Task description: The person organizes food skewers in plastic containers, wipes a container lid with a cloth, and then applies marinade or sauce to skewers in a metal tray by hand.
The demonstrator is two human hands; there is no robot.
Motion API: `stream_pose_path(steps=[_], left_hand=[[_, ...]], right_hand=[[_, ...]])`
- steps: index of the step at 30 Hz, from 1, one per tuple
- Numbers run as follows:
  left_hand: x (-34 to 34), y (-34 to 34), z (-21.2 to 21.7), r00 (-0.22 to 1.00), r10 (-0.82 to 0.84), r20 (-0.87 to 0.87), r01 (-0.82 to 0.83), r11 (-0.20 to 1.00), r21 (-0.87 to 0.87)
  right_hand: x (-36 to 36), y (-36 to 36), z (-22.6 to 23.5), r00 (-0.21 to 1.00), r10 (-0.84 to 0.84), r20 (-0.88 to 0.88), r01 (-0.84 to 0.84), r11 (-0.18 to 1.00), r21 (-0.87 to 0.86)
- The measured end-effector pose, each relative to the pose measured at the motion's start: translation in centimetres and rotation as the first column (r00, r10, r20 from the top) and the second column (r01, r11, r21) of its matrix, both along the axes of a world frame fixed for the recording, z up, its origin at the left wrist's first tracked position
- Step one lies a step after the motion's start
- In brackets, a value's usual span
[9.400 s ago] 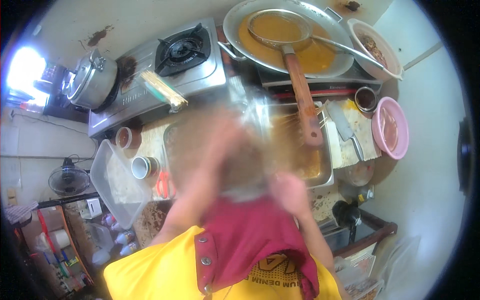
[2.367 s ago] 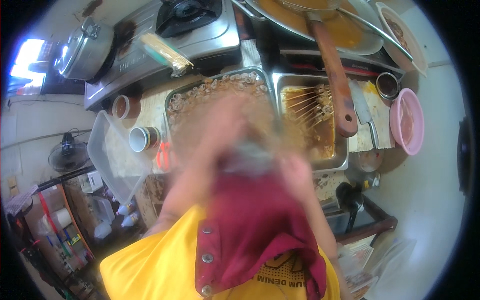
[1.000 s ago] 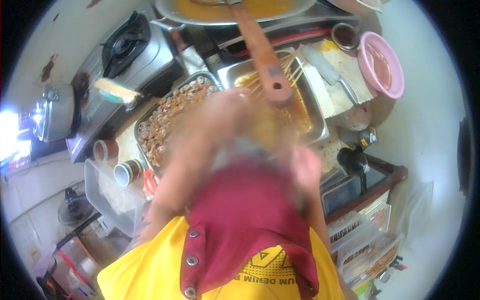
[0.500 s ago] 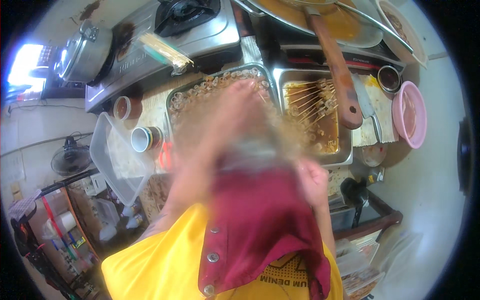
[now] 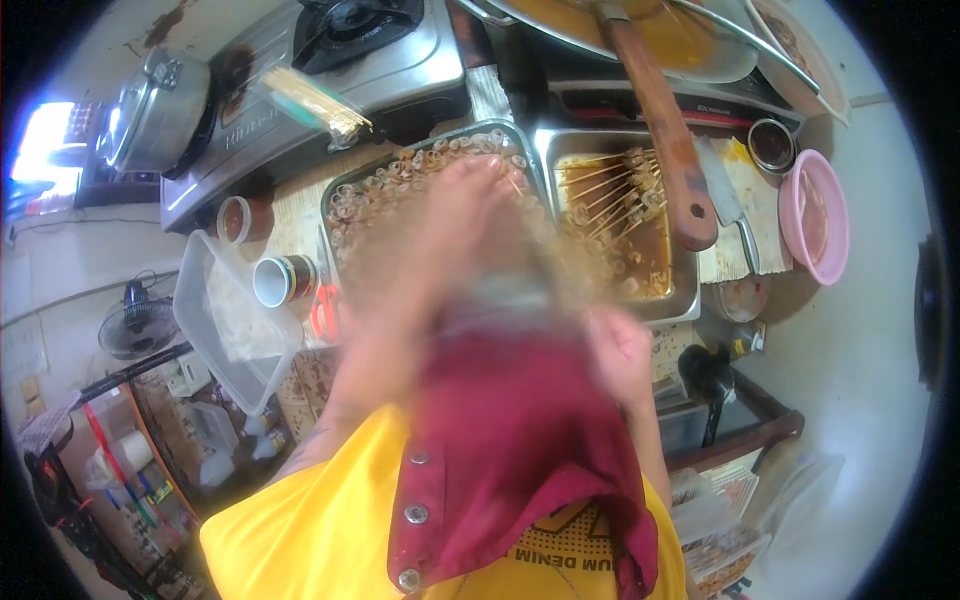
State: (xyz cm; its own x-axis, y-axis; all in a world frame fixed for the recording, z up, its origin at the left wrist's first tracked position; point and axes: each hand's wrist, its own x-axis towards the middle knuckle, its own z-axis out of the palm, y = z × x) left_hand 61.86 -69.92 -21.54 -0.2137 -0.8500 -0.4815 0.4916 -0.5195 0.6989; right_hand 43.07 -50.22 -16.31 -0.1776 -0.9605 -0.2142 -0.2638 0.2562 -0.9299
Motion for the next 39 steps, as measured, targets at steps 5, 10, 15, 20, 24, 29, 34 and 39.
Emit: stream_pose_path(steps=[5, 10, 15, 20, 24, 29, 34, 39], left_hand=[[0.3, 0.1, -0.7, 1.0, -0.005, 0.007, 0.005, 0.999, -0.048], [0.1, 0.6, -0.2, 0.994, -0.018, 0.106, 0.027, 0.995, -0.092], [0.0, 0.9, 0.6, 0.995, -0.059, 0.086, 0.063, 0.997, -0.039], [0.8, 0.9, -0.3, 0.98, -0.126, 0.152, 0.128, 0.992, -0.003], [0.6, 0.7, -0.5, 0.965, -0.174, 0.194, 0.177, 0.984, 0.001], [0.6, 0.7, -0.7, 0.977, -0.142, 0.16, 0.138, 0.99, 0.034], [1.1, 0.7, -0.2, 0.943, -0.268, 0.199, 0.273, 0.962, 0.002], [1.0, -2.2, -3.0, 0.828, -0.257, 0.498, 0.404, 0.889, -0.214]], right_hand=[[0.1, 0.0, -0.2, 0.999, -0.001, 0.039, 0.001, 1.0, -0.01], [0.1, -0.3, 0.1, 0.999, 0.031, 0.032, -0.03, 0.999, -0.014], [0.3, -0.4, 0.0, 0.999, 0.037, -0.012, -0.038, 0.999, -0.027], [0.7, -0.5, -0.2, 0.999, 0.042, -0.02, -0.042, 0.999, -0.021], [0.6, -0.4, -1.0, 1.0, 0.025, -0.014, -0.026, 0.998, -0.061], [0.7, -0.9, -1.5, 0.994, 0.062, -0.092, -0.066, 0.997, -0.04], [0.7, -1.3, -2.3, 0.987, 0.071, -0.147, -0.088, 0.99, -0.11], [-0.5, -2.4, -2.4, 0.997, 0.067, 0.05, -0.066, 0.998, -0.018]])
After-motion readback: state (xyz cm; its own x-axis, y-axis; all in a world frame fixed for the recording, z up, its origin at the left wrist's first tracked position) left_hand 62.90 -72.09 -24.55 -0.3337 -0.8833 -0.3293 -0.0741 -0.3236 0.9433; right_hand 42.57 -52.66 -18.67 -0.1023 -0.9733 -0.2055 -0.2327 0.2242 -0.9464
